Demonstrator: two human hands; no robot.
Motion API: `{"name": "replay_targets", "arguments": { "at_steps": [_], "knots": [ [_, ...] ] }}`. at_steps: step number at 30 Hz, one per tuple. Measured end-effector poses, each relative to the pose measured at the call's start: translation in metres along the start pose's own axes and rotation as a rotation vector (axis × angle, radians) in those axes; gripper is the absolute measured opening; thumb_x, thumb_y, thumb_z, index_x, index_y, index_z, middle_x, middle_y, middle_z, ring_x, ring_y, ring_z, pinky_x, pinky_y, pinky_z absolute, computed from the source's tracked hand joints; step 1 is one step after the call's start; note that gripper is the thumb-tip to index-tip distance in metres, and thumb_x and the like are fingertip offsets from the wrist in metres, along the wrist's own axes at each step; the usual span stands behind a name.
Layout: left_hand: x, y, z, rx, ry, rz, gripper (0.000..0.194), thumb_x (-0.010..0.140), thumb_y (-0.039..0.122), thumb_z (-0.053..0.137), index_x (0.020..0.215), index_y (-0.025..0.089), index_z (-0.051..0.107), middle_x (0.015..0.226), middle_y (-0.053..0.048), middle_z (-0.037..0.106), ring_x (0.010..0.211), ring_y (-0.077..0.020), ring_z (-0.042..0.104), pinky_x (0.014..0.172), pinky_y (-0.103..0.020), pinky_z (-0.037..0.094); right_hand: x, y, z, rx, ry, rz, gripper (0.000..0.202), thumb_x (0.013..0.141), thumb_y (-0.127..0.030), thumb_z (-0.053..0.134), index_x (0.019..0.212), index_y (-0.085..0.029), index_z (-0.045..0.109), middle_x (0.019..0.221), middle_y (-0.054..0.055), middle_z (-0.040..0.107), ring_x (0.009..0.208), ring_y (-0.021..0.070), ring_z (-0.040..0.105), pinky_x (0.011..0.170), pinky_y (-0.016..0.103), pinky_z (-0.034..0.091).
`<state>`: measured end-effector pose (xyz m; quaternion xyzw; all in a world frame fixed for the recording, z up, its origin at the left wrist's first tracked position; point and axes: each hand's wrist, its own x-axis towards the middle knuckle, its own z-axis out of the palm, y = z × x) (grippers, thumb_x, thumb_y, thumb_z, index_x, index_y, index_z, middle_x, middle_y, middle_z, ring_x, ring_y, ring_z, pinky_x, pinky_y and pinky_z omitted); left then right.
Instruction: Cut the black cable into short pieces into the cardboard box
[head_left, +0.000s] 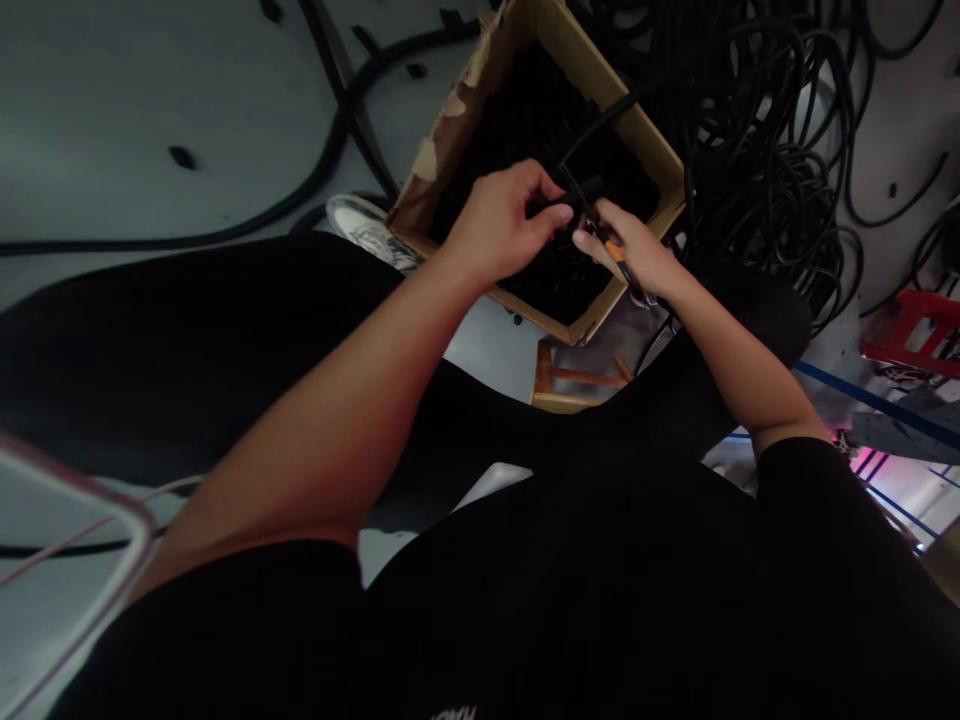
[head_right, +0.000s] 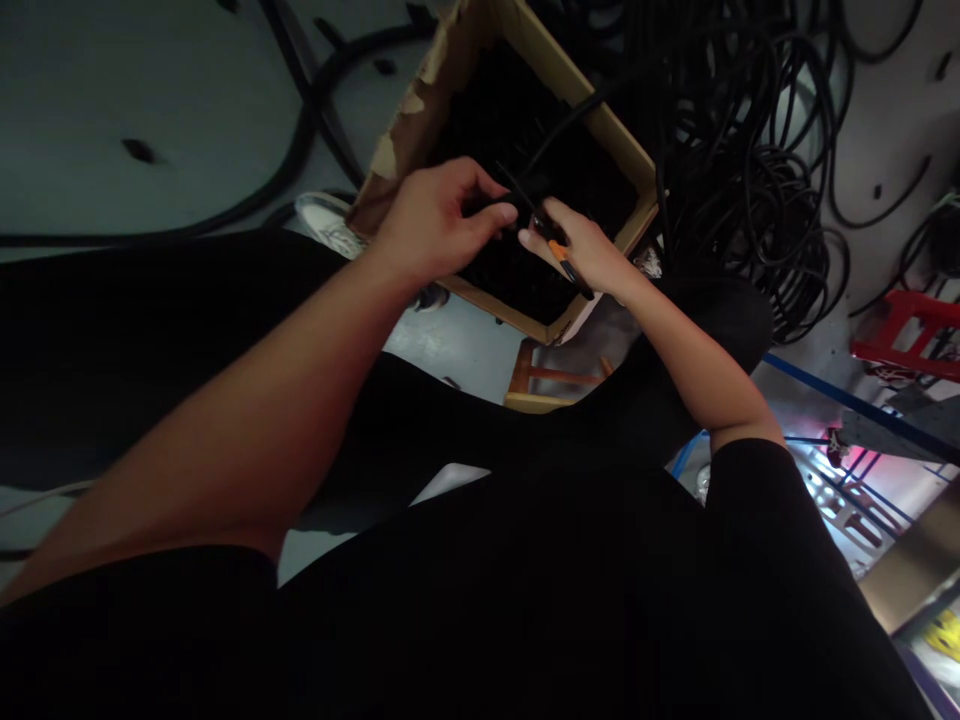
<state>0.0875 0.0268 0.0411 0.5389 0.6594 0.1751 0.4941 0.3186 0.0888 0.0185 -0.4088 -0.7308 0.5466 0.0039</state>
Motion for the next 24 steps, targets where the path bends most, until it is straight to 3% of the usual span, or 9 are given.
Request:
{"name": "replay_targets", "arguments": {
  "at_steps": [8, 12, 16, 21, 24],
  "knots": [
    [-0.001, 0.004, -0.006, -0.038, -0.025, -0.053, 0.088, 0.109, 0.091, 0.032, 0.155, 0.026, 0.070, 0.129, -0.006, 0.090, 0.124, -0.0335, 0.075, 0.116, -0.053, 0.055, -0.001, 0.000, -0.007, -0.058, 0.052, -0.018, 0.070, 0.106, -0.095, 0.068, 0.108, -0.026, 0.061, 0.102, 0.005, 0.065, 0.106, 0.0271, 0.064, 0.101, 0.044, 0.061],
    [0.002, -0.001, -0.003, -0.036, -0.074, 0.018, 0.085, 0.104, 0.092, 0.037, 0.141, 0.026, 0.077, 0.128, -0.007, 0.089, 0.120, -0.0320, 0.073, 0.115, -0.052, 0.058, -0.001, 0.001, -0.008, -0.025, -0.002, -0.034, 0.071, 0.105, -0.096, 0.068, 0.111, -0.025, 0.063, 0.100, 0.005, 0.066, 0.104, 0.0269, 0.066, 0.099, 0.045, 0.063],
    [0.006, -0.008, -0.007, -0.067, -0.079, -0.010, 0.088, 0.102, 0.099, 0.040, 0.145, 0.030, 0.077, 0.129, -0.006, 0.090, 0.123, -0.0354, 0.073, 0.114, -0.057, 0.061, 0.001, 0.003, -0.012, -0.055, 0.024, 0.000, 0.071, 0.104, -0.095, 0.071, 0.109, -0.025, 0.064, 0.098, 0.005, 0.065, 0.102, 0.0269, 0.067, 0.099, 0.045, 0.065],
    [0.008, -0.013, -0.015, -0.111, -0.043, 0.004, 0.100, 0.096, 0.105, 0.048, 0.151, 0.026, 0.076, 0.139, -0.010, 0.087, 0.125, -0.0382, 0.072, 0.119, -0.065, 0.061, -0.001, 0.008, -0.015, 0.039, 0.046, 0.038, 0.067, 0.111, -0.090, 0.066, 0.122, -0.024, 0.066, 0.100, 0.004, 0.066, 0.097, 0.0251, 0.071, 0.094, 0.044, 0.067],
    [0.006, -0.011, -0.014, -0.160, -0.060, 0.010, 0.104, 0.095, 0.108, 0.045, 0.156, 0.029, 0.074, 0.132, -0.008, 0.088, 0.122, -0.0369, 0.071, 0.117, -0.065, 0.061, -0.003, 0.009, -0.014, 0.048, 0.012, 0.002, 0.066, 0.108, -0.087, 0.073, 0.126, -0.023, 0.067, 0.110, 0.007, 0.070, 0.109, 0.0276, 0.072, 0.104, 0.047, 0.067]
  ]
}}
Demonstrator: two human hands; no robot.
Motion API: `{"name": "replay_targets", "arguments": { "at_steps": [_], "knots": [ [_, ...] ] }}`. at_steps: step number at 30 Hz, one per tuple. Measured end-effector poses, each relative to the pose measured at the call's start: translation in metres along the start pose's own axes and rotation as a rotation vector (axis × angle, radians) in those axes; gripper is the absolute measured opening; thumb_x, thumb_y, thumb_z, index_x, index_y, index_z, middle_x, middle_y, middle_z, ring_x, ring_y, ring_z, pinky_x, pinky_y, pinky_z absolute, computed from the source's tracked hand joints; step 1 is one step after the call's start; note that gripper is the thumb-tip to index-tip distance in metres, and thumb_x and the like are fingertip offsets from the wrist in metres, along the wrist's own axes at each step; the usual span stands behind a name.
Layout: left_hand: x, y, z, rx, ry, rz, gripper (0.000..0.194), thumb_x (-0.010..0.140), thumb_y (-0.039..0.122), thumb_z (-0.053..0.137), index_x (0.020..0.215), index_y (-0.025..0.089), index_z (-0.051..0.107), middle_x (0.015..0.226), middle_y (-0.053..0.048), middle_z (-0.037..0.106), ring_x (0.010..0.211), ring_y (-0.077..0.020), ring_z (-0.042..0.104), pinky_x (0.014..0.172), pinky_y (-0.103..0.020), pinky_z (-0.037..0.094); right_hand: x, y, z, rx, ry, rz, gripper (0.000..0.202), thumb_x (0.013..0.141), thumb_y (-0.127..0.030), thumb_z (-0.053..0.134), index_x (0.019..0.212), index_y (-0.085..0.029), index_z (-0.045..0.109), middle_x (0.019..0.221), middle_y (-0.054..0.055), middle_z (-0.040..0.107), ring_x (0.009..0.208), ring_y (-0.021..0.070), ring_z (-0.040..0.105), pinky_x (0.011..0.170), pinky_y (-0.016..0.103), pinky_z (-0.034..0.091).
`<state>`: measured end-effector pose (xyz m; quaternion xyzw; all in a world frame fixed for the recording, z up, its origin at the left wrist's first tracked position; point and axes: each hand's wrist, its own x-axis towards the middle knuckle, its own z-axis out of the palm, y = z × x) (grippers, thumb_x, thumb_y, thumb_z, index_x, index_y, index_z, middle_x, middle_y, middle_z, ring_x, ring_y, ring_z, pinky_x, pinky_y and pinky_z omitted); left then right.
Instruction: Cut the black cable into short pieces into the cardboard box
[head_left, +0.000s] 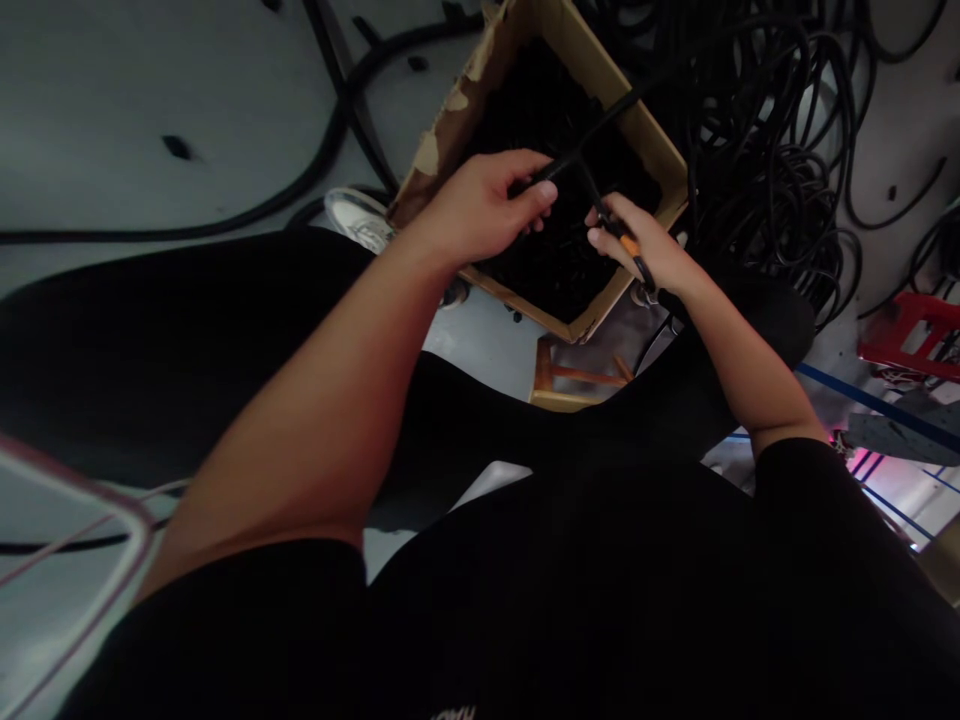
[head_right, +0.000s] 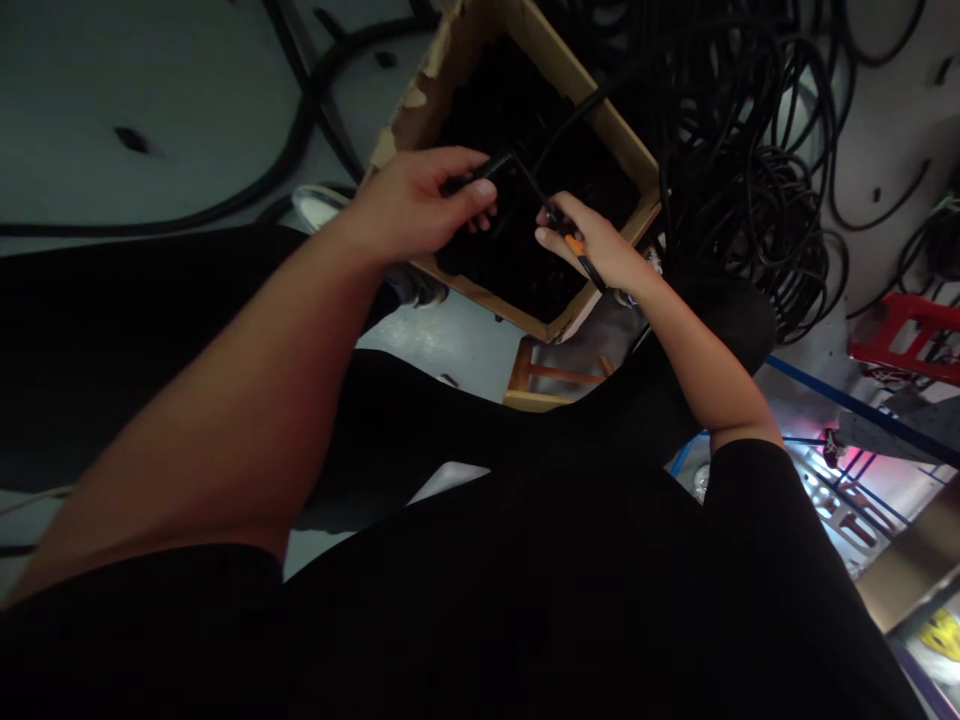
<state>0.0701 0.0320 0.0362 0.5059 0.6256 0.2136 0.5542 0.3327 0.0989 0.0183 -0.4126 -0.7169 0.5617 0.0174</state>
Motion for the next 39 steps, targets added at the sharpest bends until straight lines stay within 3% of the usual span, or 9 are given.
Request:
{"name": "replay_targets", "arguments": {
  "at_steps": [3, 7, 12, 16, 19, 23, 29, 34, 39],
  "knots": [
    [-0.001, 0.003, 0.005, 0.011, 0.020, -0.050, 0.093, 0.097, 0.101, 0.051, 0.152, 0.030, 0.073, 0.121, -0.007, 0.089, 0.116, -0.0349, 0.073, 0.111, -0.061, 0.062, -0.001, -0.001, 0.002, -0.027, -0.035, -0.033, 0.070, 0.104, -0.088, 0.076, 0.126, -0.022, 0.067, 0.116, 0.009, 0.073, 0.119, 0.0299, 0.070, 0.115, 0.051, 0.063],
    [0.000, 0.004, 0.013, 0.045, 0.016, -0.064, 0.074, 0.102, 0.084, 0.059, 0.138, 0.022, 0.073, 0.123, -0.011, 0.089, 0.103, -0.0287, 0.077, 0.102, -0.054, 0.063, 0.002, -0.004, 0.007, -0.033, -0.045, -0.038, 0.073, 0.105, -0.093, 0.072, 0.124, -0.023, 0.066, 0.119, 0.010, 0.074, 0.122, 0.0306, 0.070, 0.116, 0.049, 0.062],
    [0.001, 0.004, 0.018, 0.085, -0.010, -0.051, 0.065, 0.115, 0.073, 0.053, 0.145, 0.019, 0.070, 0.132, -0.008, 0.090, 0.114, -0.0279, 0.080, 0.110, -0.052, 0.059, 0.008, 0.000, 0.010, -0.048, -0.042, -0.047, 0.074, 0.107, -0.096, 0.068, 0.125, -0.023, 0.065, 0.124, 0.010, 0.075, 0.121, 0.0288, 0.069, 0.113, 0.046, 0.062],
    [0.004, 0.001, 0.023, 0.027, 0.094, -0.021, 0.038, 0.115, 0.050, 0.065, 0.128, 0.016, 0.075, 0.118, -0.010, 0.090, 0.093, -0.0239, 0.081, 0.099, -0.046, 0.063, 0.012, 0.010, 0.011, -0.060, -0.057, -0.078, 0.073, 0.110, -0.094, 0.064, 0.128, -0.023, 0.064, 0.124, 0.010, 0.075, 0.118, 0.0278, 0.068, 0.114, 0.047, 0.061],
    [0.007, -0.002, 0.028, 0.038, 0.165, -0.022, 0.026, 0.111, 0.048, 0.075, 0.117, 0.022, 0.075, 0.106, -0.009, 0.090, 0.095, -0.0292, 0.084, 0.100, -0.046, 0.066, 0.013, 0.014, 0.012, -0.064, -0.070, -0.092, 0.074, 0.111, -0.095, 0.063, 0.130, -0.024, 0.064, 0.122, 0.009, 0.074, 0.117, 0.0275, 0.067, 0.113, 0.047, 0.061],
    [0.009, -0.007, 0.029, 0.035, 0.154, -0.036, 0.027, 0.112, 0.055, 0.076, 0.117, 0.028, 0.076, 0.106, -0.007, 0.090, 0.119, -0.0342, 0.086, 0.116, -0.048, 0.064, 0.012, 0.011, 0.012, -0.077, -0.079, -0.091, 0.073, 0.112, -0.096, 0.057, 0.131, -0.026, 0.063, 0.118, 0.007, 0.071, 0.112, 0.0267, 0.064, 0.107, 0.045, 0.061],
    [0.008, -0.008, 0.028, 0.069, 0.114, -0.033, 0.032, 0.113, 0.056, 0.071, 0.128, 0.029, 0.077, 0.119, -0.008, 0.091, 0.140, -0.0341, 0.079, 0.127, -0.048, 0.059, 0.011, 0.007, 0.014, -0.078, -0.054, -0.078, 0.069, 0.114, -0.093, 0.060, 0.127, -0.024, 0.064, 0.111, 0.006, 0.069, 0.111, 0.0261, 0.066, 0.105, 0.044, 0.063],
    [0.006, -0.005, 0.021, 0.147, 0.132, -0.025, 0.047, 0.114, 0.058, 0.056, 0.141, 0.026, 0.078, 0.133, -0.011, 0.090, 0.142, -0.0368, 0.078, 0.132, -0.053, 0.053, 0.010, 0.007, 0.015, -0.095, 0.020, -0.047, 0.065, 0.116, -0.088, 0.060, 0.117, -0.023, 0.065, 0.103, 0.004, 0.064, 0.109, 0.0267, 0.067, 0.105, 0.046, 0.065],
    [0.007, -0.010, 0.017, 0.156, 0.129, -0.014, 0.052, 0.114, 0.063, 0.056, 0.153, 0.033, 0.073, 0.149, -0.008, 0.086, 0.155, -0.0371, 0.070, 0.136, -0.055, 0.051, 0.010, 0.006, 0.012, -0.100, 0.067, -0.050, 0.068, 0.113, -0.090, 0.062, 0.111, -0.022, 0.065, 0.102, 0.005, 0.065, 0.110, 0.0287, 0.068, 0.105, 0.048, 0.065]
  ]
}}
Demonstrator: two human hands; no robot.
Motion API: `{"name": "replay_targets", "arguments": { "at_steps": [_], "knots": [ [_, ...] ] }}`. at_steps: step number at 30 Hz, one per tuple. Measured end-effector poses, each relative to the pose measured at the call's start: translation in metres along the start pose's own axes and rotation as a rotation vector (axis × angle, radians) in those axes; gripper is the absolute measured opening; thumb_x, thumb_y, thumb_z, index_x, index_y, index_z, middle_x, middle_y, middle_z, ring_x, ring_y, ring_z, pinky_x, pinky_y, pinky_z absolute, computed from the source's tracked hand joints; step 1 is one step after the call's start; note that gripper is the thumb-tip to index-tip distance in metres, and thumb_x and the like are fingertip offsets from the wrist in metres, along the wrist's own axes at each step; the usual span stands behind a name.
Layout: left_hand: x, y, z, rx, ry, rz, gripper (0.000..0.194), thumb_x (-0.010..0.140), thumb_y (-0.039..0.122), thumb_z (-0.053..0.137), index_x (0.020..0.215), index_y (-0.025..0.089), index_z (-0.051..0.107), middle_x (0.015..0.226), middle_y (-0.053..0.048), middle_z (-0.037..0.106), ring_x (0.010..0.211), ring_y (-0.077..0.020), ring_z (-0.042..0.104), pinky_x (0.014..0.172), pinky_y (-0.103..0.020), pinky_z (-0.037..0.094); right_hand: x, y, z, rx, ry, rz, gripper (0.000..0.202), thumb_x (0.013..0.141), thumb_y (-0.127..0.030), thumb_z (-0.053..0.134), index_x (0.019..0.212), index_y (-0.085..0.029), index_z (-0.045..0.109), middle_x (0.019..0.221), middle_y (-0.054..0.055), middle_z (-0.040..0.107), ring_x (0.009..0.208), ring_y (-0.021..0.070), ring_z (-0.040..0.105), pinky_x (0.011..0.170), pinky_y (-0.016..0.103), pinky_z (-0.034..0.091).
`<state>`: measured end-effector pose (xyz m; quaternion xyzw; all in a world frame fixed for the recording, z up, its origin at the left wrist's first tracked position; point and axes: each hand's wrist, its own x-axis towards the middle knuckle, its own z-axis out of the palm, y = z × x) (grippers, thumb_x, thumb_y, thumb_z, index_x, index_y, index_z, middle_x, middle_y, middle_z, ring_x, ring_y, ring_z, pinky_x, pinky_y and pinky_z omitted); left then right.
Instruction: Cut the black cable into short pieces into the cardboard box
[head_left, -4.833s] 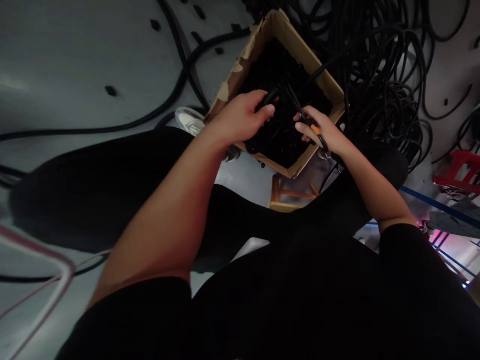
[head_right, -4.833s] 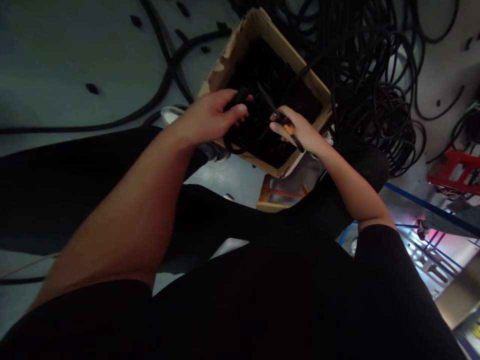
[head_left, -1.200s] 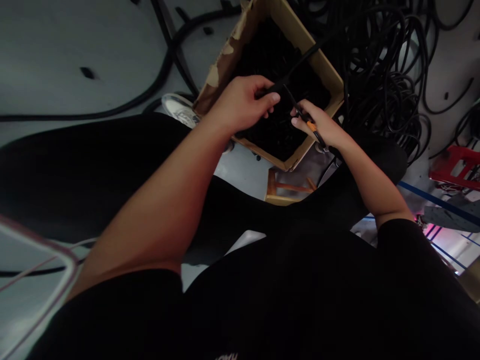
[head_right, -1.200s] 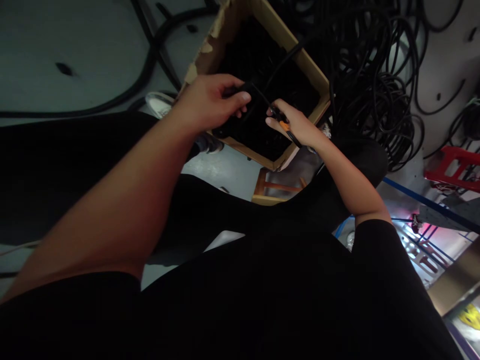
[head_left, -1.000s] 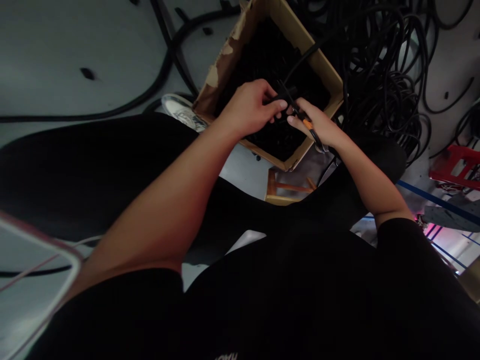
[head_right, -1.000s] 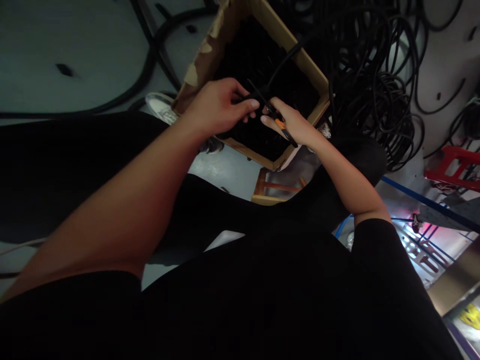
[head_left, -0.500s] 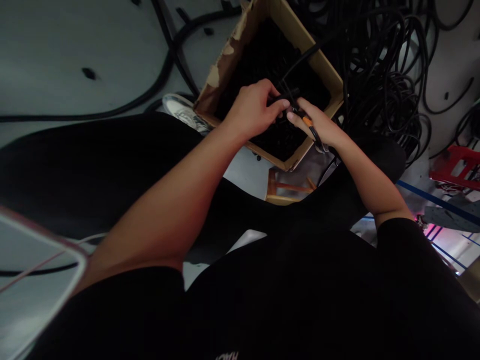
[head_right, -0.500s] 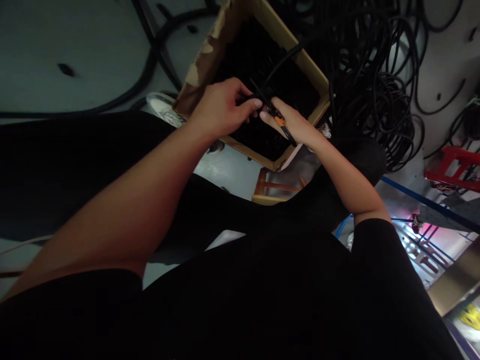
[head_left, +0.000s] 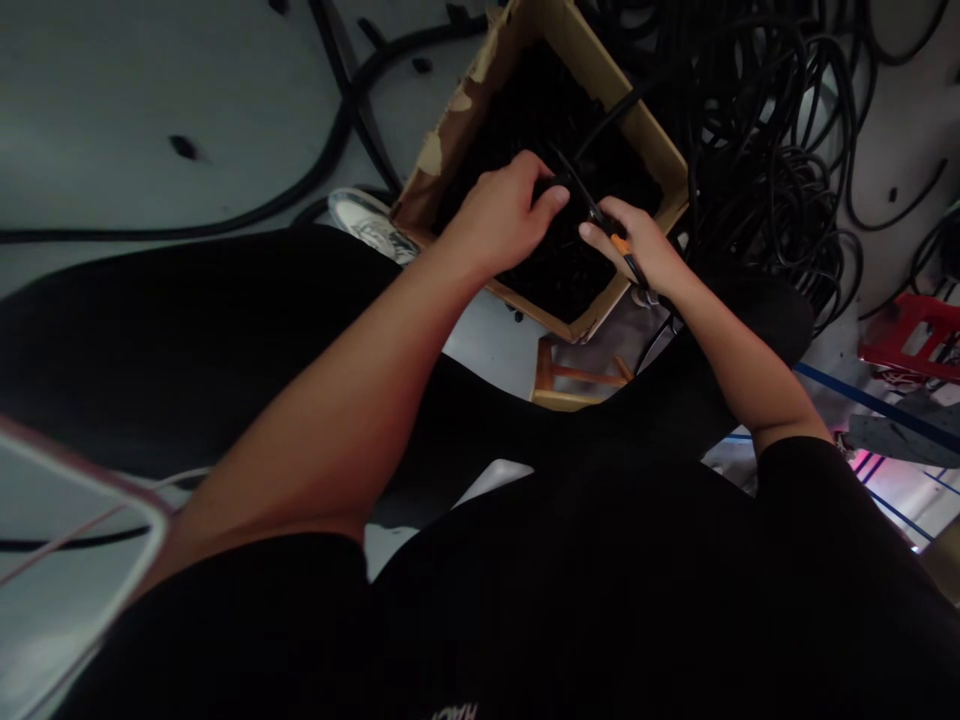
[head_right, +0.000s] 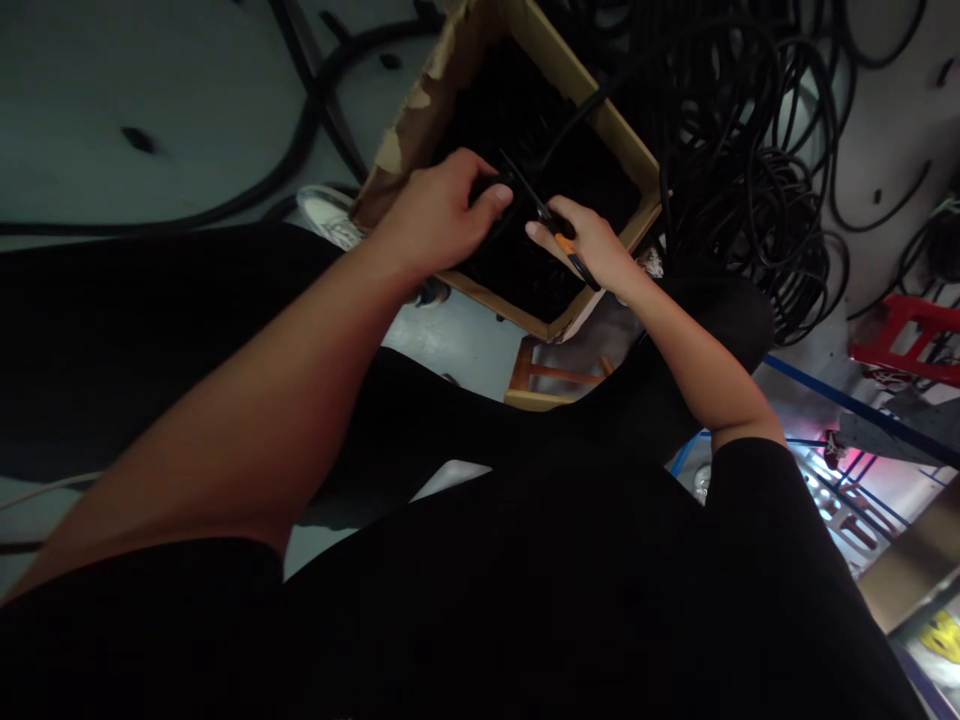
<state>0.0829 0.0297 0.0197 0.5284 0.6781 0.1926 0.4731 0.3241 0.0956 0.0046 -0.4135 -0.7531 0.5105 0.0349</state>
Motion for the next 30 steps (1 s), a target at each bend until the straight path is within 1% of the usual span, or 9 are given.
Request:
{"name": "replay_targets", "arguments": {
  "at_steps": [2, 4, 10, 14, 17, 20, 23, 27, 30],
  "knots": [
    [0.001, -0.001, 0.000, 0.018, -0.001, 0.014, 0.051, 0.114, 0.052, 0.058, 0.156, 0.025, 0.069, 0.157, -0.013, 0.082, 0.151, -0.0376, 0.072, 0.134, -0.055, 0.054, -0.001, -0.001, -0.002, 0.001, 0.002, 0.003, 0.069, 0.113, -0.091, 0.062, 0.112, -0.022, 0.066, 0.102, 0.005, 0.066, 0.110, 0.0286, 0.069, 0.106, 0.048, 0.065],
    [0.000, -0.001, 0.000, 0.025, -0.021, 0.029, 0.048, 0.115, 0.043, 0.056, 0.155, 0.019, 0.067, 0.152, -0.017, 0.083, 0.143, -0.0367, 0.077, 0.131, -0.056, 0.056, -0.002, -0.002, -0.005, 0.009, -0.016, 0.006, 0.068, 0.113, -0.090, 0.064, 0.113, -0.023, 0.067, 0.102, 0.005, 0.067, 0.108, 0.0278, 0.070, 0.105, 0.047, 0.065],
    [-0.004, 0.005, -0.003, 0.039, -0.162, 0.019, 0.043, 0.120, 0.040, 0.048, 0.148, 0.019, 0.073, 0.129, -0.015, 0.086, 0.122, -0.0354, 0.085, 0.124, -0.055, 0.060, -0.003, -0.004, -0.011, 0.046, -0.089, -0.001, 0.068, 0.111, -0.091, 0.066, 0.116, -0.023, 0.067, 0.099, 0.003, 0.066, 0.098, 0.0233, 0.069, 0.097, 0.042, 0.067],
    [-0.002, 0.003, -0.006, 0.038, -0.068, -0.026, 0.049, 0.121, 0.049, 0.050, 0.158, 0.021, 0.067, 0.145, -0.018, 0.082, 0.148, -0.0431, 0.075, 0.135, -0.062, 0.051, -0.003, -0.002, -0.011, 0.042, -0.064, 0.044, 0.070, 0.110, -0.094, 0.065, 0.113, -0.024, 0.065, 0.093, 0.002, 0.061, 0.094, 0.0219, 0.067, 0.095, 0.041, 0.067],
    [0.001, 0.000, -0.007, 0.045, -0.072, -0.047, 0.049, 0.122, 0.052, 0.049, 0.154, 0.020, 0.066, 0.157, -0.021, 0.077, 0.158, -0.0458, 0.069, 0.140, -0.063, 0.047, -0.006, 0.002, -0.008, 0.079, -0.102, 0.046, 0.073, 0.113, -0.096, 0.056, 0.122, -0.025, 0.064, 0.097, 0.002, 0.061, 0.093, 0.0210, 0.067, 0.093, 0.041, 0.066],
    [0.003, -0.001, -0.003, 0.049, -0.107, -0.063, 0.049, 0.122, 0.054, 0.048, 0.149, 0.018, 0.069, 0.152, -0.021, 0.079, 0.157, -0.0448, 0.070, 0.141, -0.062, 0.047, -0.008, 0.005, -0.005, 0.064, -0.139, -0.010, 0.075, 0.113, -0.098, 0.054, 0.127, -0.024, 0.063, 0.110, 0.005, 0.067, 0.104, 0.0238, 0.068, 0.104, 0.045, 0.066],
    [0.002, -0.002, 0.001, -0.042, -0.128, -0.050, 0.059, 0.117, 0.064, 0.054, 0.157, 0.023, 0.067, 0.138, -0.013, 0.086, 0.150, -0.0392, 0.074, 0.139, -0.056, 0.051, -0.008, 0.005, -0.002, 0.036, -0.137, -0.043, 0.077, 0.111, -0.098, 0.056, 0.127, -0.023, 0.063, 0.118, 0.008, 0.072, 0.116, 0.0272, 0.068, 0.115, 0.049, 0.063],
    [-0.001, -0.002, 0.006, -0.095, -0.101, -0.031, 0.067, 0.109, 0.069, 0.065, 0.165, 0.031, 0.061, 0.124, -0.004, 0.091, 0.137, -0.0349, 0.080, 0.127, -0.056, 0.061, -0.004, -0.003, 0.001, 0.036, -0.136, -0.013, 0.076, 0.111, -0.098, 0.056, 0.126, -0.024, 0.062, 0.117, 0.008, 0.073, 0.120, 0.0284, 0.069, 0.116, 0.048, 0.063],
    [-0.003, 0.002, 0.007, -0.062, -0.085, -0.048, 0.059, 0.108, 0.064, 0.067, 0.157, 0.029, 0.064, 0.131, -0.008, 0.090, 0.134, -0.0370, 0.082, 0.126, -0.059, 0.060, -0.001, -0.007, 0.001, 0.026, -0.128, 0.024, 0.073, 0.111, -0.097, 0.059, 0.122, -0.024, 0.062, 0.113, 0.007, 0.071, 0.118, 0.0279, 0.069, 0.114, 0.047, 0.063]
  ]
}}
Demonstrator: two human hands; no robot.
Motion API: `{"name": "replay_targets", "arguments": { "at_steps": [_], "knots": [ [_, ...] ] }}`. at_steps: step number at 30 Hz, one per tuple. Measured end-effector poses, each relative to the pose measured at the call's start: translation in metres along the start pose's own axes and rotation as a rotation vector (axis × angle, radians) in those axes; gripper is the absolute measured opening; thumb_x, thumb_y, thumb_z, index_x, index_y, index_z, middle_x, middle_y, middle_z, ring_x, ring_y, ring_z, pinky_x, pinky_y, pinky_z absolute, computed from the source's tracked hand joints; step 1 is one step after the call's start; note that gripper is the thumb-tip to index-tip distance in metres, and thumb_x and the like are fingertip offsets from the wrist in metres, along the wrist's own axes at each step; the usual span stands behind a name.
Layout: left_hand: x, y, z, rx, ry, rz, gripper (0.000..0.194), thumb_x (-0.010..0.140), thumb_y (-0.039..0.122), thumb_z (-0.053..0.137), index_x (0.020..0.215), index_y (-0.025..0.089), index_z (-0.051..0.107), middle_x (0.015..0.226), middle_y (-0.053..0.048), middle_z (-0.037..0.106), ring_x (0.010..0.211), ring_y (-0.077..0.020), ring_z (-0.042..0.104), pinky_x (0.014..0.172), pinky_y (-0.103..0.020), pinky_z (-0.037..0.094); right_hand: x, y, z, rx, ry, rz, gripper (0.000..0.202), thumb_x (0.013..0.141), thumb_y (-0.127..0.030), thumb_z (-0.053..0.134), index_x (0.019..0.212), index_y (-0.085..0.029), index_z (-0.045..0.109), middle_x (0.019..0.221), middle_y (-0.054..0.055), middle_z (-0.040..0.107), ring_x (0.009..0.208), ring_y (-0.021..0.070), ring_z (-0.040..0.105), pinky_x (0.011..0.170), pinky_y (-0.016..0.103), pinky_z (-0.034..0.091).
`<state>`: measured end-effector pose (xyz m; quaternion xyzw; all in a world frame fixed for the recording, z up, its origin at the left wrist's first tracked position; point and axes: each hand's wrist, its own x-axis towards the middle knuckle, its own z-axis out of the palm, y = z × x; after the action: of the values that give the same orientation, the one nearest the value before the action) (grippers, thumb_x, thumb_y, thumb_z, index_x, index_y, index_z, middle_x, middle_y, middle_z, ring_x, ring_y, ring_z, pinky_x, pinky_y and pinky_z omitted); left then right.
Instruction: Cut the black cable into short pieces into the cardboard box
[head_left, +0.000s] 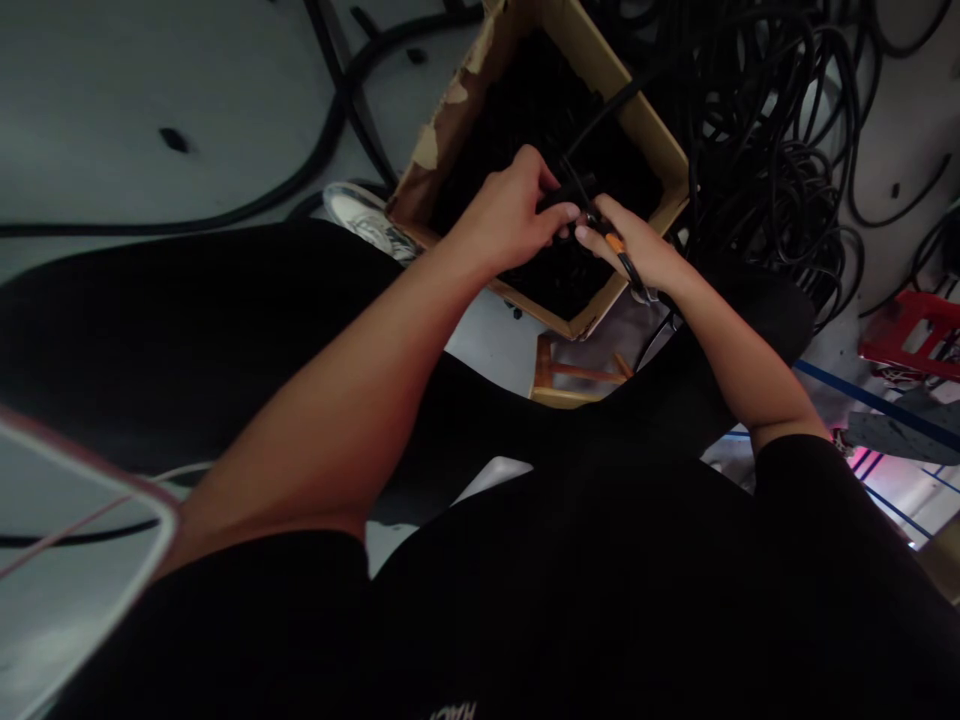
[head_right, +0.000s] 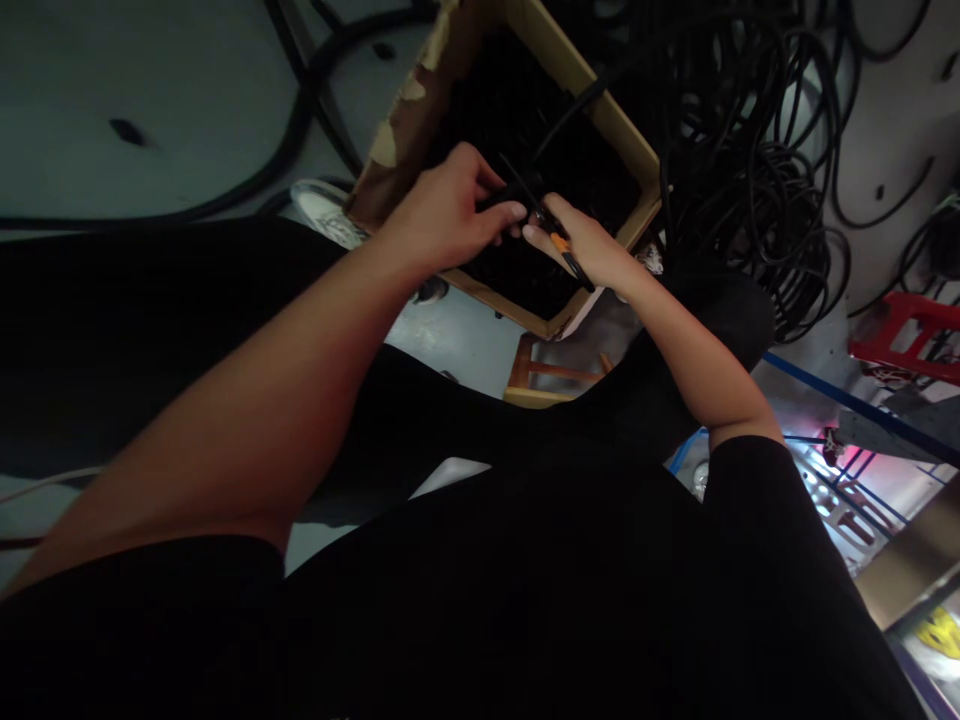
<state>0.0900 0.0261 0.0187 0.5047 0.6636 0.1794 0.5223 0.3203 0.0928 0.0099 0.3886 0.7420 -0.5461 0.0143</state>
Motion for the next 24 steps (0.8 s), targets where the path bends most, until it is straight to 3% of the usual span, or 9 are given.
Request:
{"name": "replay_targets", "arguments": {
  "at_steps": [6, 10, 13, 17, 19, 21, 24],
  "knots": [
    [-0.002, 0.007, 0.001, 0.052, 0.002, -0.027, 0.055, 0.109, 0.066, 0.067, 0.151, 0.030, 0.067, 0.141, -0.010, 0.088, 0.145, -0.0392, 0.077, 0.130, -0.058, 0.057, 0.000, 0.003, 0.002, 0.011, 0.018, 0.017, 0.074, 0.111, -0.097, 0.061, 0.123, -0.024, 0.063, 0.109, 0.006, 0.069, 0.117, 0.0284, 0.069, 0.113, 0.049, 0.065],
    [-0.003, 0.008, -0.001, 0.088, 0.049, -0.011, 0.054, 0.111, 0.062, 0.060, 0.152, 0.026, 0.068, 0.141, -0.012, 0.088, 0.141, -0.0388, 0.078, 0.128, -0.058, 0.055, 0.000, 0.000, 0.000, -0.006, 0.045, 0.039, 0.072, 0.108, -0.097, 0.065, 0.114, -0.025, 0.064, 0.104, 0.006, 0.067, 0.113, 0.0295, 0.069, 0.110, 0.048, 0.066],
    [-0.004, 0.007, -0.004, 0.071, 0.064, -0.034, 0.060, 0.113, 0.065, 0.055, 0.159, 0.027, 0.065, 0.141, -0.012, 0.087, 0.138, -0.0382, 0.079, 0.127, -0.060, 0.054, 0.001, -0.001, -0.003, 0.000, 0.058, 0.033, 0.073, 0.106, -0.098, 0.067, 0.110, -0.025, 0.064, 0.100, 0.006, 0.067, 0.111, 0.0298, 0.068, 0.107, 0.048, 0.066],
    [-0.005, 0.006, -0.009, 0.056, 0.072, 0.014, 0.074, 0.105, 0.075, 0.060, 0.164, 0.031, 0.064, 0.153, -0.011, 0.084, 0.153, -0.0426, 0.070, 0.132, -0.065, 0.049, 0.001, 0.004, -0.003, 0.028, 0.060, 0.046, 0.075, 0.106, -0.100, 0.066, 0.112, -0.025, 0.063, 0.098, 0.004, 0.065, 0.104, 0.0276, 0.069, 0.100, 0.045, 0.066],
    [-0.006, 0.007, -0.009, 0.030, 0.025, 0.060, 0.071, 0.105, 0.076, 0.056, 0.160, 0.031, 0.067, 0.148, -0.010, 0.086, 0.146, -0.0404, 0.073, 0.130, -0.062, 0.052, 0.001, 0.008, -0.003, 0.040, 0.049, 0.048, 0.075, 0.106, -0.100, 0.066, 0.116, -0.025, 0.063, 0.100, 0.004, 0.065, 0.103, 0.0267, 0.070, 0.099, 0.045, 0.066],
    [-0.007, 0.008, -0.008, 0.017, -0.031, 0.085, 0.065, 0.108, 0.072, 0.052, 0.151, 0.029, 0.071, 0.136, -0.011, 0.089, 0.126, -0.0356, 0.080, 0.122, -0.056, 0.059, 0.000, 0.010, -0.004, 0.030, 0.043, 0.035, 0.076, 0.105, -0.100, 0.067, 0.117, -0.025, 0.063, 0.102, 0.005, 0.067, 0.104, 0.0268, 0.070, 0.100, 0.045, 0.066],
    [-0.008, 0.009, -0.008, 0.039, -0.035, 0.074, 0.058, 0.112, 0.064, 0.046, 0.146, 0.027, 0.073, 0.124, -0.011, 0.090, 0.106, -0.0318, 0.081, 0.112, -0.051, 0.063, -0.002, 0.008, -0.010, 0.002, 0.043, 0.019, 0.074, 0.108, -0.098, 0.066, 0.116, -0.025, 0.063, 0.100, 0.005, 0.066, 0.103, 0.0263, 0.071, 0.098, 0.045, 0.068]
  ]
}}
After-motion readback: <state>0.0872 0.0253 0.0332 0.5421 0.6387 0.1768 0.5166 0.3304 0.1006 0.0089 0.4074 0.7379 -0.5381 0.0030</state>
